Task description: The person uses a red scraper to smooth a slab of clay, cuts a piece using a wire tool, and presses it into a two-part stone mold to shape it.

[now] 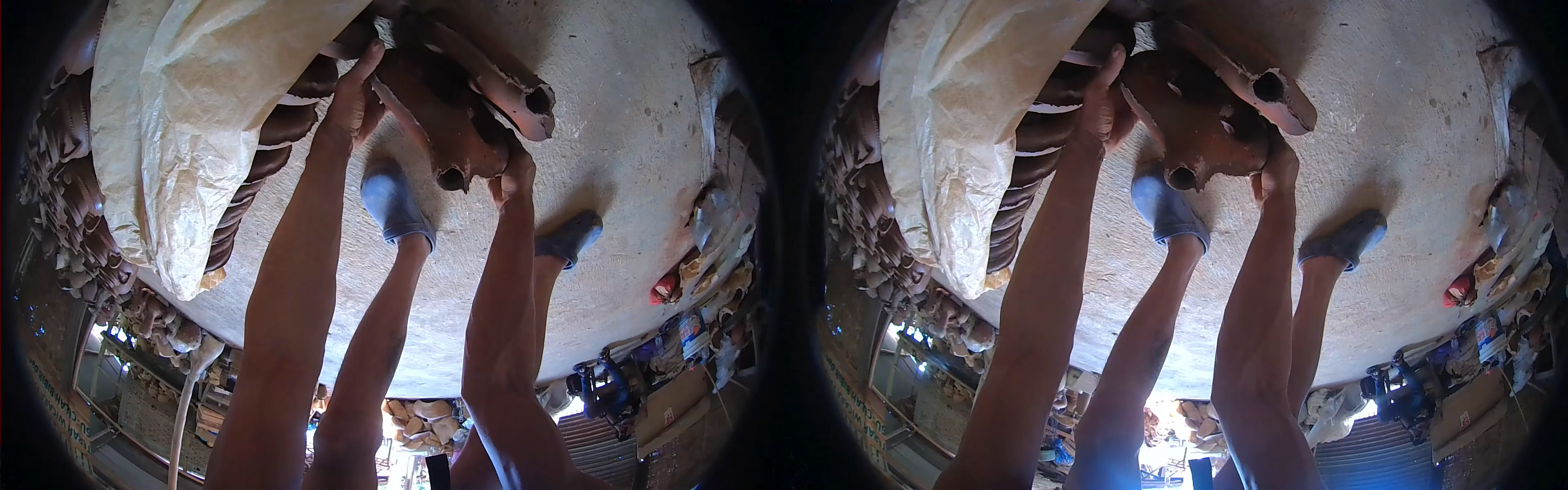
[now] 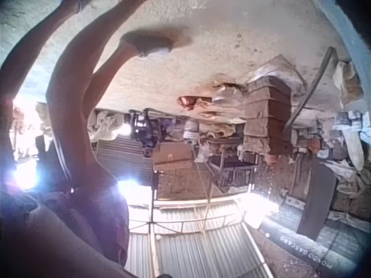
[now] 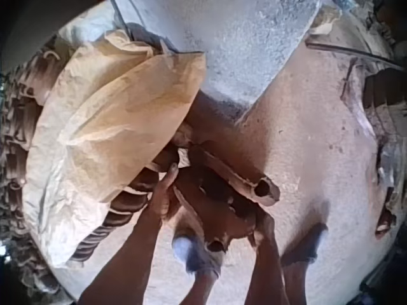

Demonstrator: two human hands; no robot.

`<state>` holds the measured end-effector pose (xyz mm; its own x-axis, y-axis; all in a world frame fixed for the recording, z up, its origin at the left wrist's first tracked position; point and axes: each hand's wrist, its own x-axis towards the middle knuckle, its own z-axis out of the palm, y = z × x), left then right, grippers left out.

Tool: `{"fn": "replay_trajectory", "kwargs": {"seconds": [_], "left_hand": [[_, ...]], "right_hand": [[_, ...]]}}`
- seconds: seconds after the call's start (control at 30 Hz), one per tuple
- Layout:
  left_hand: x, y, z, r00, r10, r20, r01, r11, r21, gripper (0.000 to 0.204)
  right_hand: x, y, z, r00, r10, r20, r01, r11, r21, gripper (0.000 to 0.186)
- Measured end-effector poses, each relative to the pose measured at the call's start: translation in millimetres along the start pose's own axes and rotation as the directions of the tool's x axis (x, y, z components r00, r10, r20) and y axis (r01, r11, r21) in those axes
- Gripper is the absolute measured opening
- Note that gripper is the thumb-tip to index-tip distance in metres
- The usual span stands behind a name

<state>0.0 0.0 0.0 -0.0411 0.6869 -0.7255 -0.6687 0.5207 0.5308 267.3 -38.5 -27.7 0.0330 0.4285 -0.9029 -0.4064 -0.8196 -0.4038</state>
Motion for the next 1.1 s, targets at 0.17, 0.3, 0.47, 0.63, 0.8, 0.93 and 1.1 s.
{"fn": "replay_trajectory", "kwargs": {"seconds": [0.17, 0.3, 0.47, 0.63, 0.8, 0.93, 1.1], "left_hand": [[12, -5, -11, 0.995, -0.091, 0.027, 0.091, 0.996, 0.012, 0.082], [16, -6, -7, 0.998, -0.049, -0.040, 0.050, 0.998, 0.039, 0.087], [15, -6, -7, 0.998, -0.063, -0.031, 0.064, 0.998, 0.021, 0.098], [17, -8, -21, 0.993, -0.115, -0.009, 0.115, 0.993, 0.011, 0.101], [20, -12, -17, 0.990, -0.139, 0.011, 0.140, 0.990, -0.033, 0.108], [20, -9, -21, 0.991, -0.135, 0.013, 0.135, 0.991, 0.017, 0.108], [18, -4, -18, 0.989, -0.146, -0.031, 0.147, 0.989, 0.033, 0.105]], "right_hand": [[-1, 0, 0, 0.998, 0.034, -0.045, -0.033, 0.999, 0.007, 0.039], [4, -7, -3, 0.994, 0.071, -0.083, -0.078, 0.994, -0.075, 0.039], [3, -6, 2, 1.000, 0.003, -0.010, -0.002, 0.999, 0.039, 0.040], [3, -1, -2, 0.999, 0.037, -0.012, -0.037, 0.999, 0.033, 0.039], [8, -2, -13, 0.997, 0.073, -0.002, -0.073, 0.997, 0.033, 0.038], [1, -4, -2, 0.998, 0.068, 0.004, -0.068, 0.998, -0.008, 0.039], [-2, -10, 2, 0.998, 0.064, -0.027, -0.066, 0.993, -0.098, 0.043]]}}
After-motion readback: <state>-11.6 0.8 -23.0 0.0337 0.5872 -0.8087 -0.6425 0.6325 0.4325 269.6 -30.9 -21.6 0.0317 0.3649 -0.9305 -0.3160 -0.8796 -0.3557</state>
